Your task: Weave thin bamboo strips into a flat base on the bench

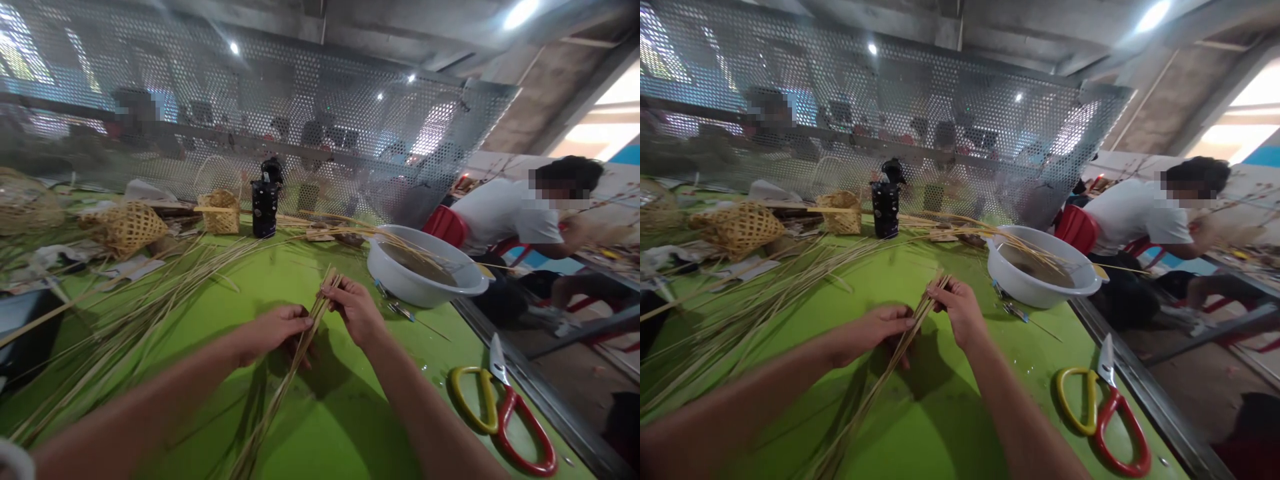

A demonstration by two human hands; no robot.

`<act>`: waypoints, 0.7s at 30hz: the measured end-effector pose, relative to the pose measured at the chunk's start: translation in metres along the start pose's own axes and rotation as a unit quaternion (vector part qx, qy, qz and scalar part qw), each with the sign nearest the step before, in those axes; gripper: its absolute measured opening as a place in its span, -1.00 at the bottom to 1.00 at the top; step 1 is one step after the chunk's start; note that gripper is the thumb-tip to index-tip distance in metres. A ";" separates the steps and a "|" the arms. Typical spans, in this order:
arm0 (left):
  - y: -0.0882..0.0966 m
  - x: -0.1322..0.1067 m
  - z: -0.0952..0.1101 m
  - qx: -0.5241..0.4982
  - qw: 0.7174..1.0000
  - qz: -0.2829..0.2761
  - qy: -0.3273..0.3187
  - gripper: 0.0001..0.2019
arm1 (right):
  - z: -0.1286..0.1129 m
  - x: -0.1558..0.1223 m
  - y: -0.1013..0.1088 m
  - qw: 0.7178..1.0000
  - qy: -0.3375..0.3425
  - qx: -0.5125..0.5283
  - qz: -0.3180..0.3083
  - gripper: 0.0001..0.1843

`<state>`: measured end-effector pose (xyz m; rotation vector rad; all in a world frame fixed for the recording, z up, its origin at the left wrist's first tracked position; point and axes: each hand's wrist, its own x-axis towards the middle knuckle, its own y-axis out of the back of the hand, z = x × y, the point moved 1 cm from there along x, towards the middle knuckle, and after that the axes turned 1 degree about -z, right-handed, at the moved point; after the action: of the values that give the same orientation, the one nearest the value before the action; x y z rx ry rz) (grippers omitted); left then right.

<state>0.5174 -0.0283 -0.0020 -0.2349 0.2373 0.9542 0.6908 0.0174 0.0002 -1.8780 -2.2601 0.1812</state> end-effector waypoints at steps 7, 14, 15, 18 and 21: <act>-0.007 -0.014 0.018 0.044 0.999 -0.028 -0.010 -0.66 | -0.008 0.000 0.005 0.999 0.051 -0.006 -0.001 -0.79; -0.018 -0.032 0.033 0.082 0.997 -0.007 -0.014 -0.75 | -0.016 -0.008 -0.003 0.996 0.023 0.089 -0.002 -0.74; -0.019 -0.034 0.034 0.086 0.996 -0.003 -0.018 -0.75 | -0.017 -0.010 -0.005 0.995 0.010 0.101 -0.002 -0.72; -0.021 -0.039 0.036 0.091 0.995 0.013 -0.032 -0.75 | -0.021 -0.015 -0.010 0.995 -0.015 0.091 -0.039 -0.64; -0.021 -0.042 0.036 0.091 0.995 0.022 -0.029 -0.73 | -0.022 -0.018 -0.013 0.996 -0.015 0.047 -0.076 -0.64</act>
<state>0.5151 -0.0615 0.0470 -0.0352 0.2744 0.9754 0.6866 -0.0032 0.0228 -1.6610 -2.3583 0.2882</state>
